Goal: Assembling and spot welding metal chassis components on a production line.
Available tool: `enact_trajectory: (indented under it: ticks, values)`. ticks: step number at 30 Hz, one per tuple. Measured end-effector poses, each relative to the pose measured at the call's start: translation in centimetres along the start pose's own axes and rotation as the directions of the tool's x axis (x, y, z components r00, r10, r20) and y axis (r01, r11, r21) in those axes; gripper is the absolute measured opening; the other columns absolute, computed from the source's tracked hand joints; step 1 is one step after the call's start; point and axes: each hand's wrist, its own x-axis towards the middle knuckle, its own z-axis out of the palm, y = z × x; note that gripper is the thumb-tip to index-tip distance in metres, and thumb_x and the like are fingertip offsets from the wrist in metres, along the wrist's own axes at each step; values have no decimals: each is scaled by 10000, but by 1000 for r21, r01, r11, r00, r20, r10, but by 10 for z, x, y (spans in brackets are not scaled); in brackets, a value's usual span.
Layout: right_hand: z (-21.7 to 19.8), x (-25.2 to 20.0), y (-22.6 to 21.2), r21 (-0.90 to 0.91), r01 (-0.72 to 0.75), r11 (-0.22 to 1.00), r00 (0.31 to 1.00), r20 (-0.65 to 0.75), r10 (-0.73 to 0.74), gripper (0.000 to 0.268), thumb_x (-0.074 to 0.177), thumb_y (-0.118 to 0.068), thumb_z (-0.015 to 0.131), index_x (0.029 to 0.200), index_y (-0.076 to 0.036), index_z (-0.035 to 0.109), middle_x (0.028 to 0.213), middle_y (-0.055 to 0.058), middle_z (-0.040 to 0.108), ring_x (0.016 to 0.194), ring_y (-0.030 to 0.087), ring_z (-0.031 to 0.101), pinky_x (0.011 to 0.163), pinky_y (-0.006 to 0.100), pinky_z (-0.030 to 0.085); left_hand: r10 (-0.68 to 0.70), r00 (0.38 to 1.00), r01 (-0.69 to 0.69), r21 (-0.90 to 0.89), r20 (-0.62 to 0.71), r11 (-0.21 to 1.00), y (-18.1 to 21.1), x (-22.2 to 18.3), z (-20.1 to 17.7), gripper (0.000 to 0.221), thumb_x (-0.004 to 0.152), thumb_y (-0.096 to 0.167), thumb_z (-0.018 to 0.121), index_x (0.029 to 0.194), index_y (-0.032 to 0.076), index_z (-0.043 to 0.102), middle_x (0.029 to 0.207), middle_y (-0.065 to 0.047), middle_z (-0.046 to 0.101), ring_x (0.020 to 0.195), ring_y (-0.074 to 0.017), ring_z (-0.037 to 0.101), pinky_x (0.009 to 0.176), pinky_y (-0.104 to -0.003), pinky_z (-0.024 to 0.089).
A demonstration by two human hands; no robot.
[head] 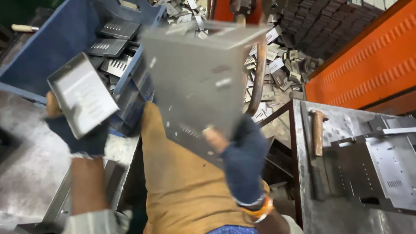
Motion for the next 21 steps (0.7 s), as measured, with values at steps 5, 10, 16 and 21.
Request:
enact_trajectory:
  ticks: [5, 10, 16, 21]
  values:
    - [-68, 17, -9, 248, 216, 944, 939, -316, -132, 441, 963, -214, 745, 1324, -1, 606, 1161, 51, 698, 1030, 155, 689, 933, 321, 586, -405, 901, 432, -255, 152, 865, -104, -53, 19, 461, 931, 430, 653, 1184, 45, 627, 1040, -102, 669, 841, -232, 651, 710, -352, 559]
    - [-128, 24, 4, 498, 241, 833, 937, -343, -66, 505, 1103, -297, 612, 1477, 28, 515, 1381, 159, 643, 1229, 254, 673, 1078, 397, 564, -695, 592, 802, -385, 407, 458, -204, -97, 34, 540, 912, 570, 541, 1061, 62, 642, 894, -79, 659, 718, -210, 616, 587, -327, 530]
    - [-144, 30, 79, 614, 23, 789, 911, -339, 237, 459, 1001, -283, 650, 1384, -53, 543, 1300, 83, 672, 1163, 223, 674, 1010, 392, 570, -306, 377, 924, -333, 874, 188, -219, -119, 81, 528, 1147, 479, 396, 1304, 18, 602, 988, -101, 661, 851, -219, 645, 724, -329, 543]
    - [-89, 29, 65, 738, -154, 658, 938, -100, 331, 522, 944, -274, 630, 1400, -41, 525, 1273, 100, 677, 1134, 238, 687, 984, 401, 576, -527, 839, 544, -217, 135, 810, -197, -96, 126, 546, 991, 418, 373, 1345, 36, 536, 1231, -97, 712, 889, -245, 701, 767, -371, 608]
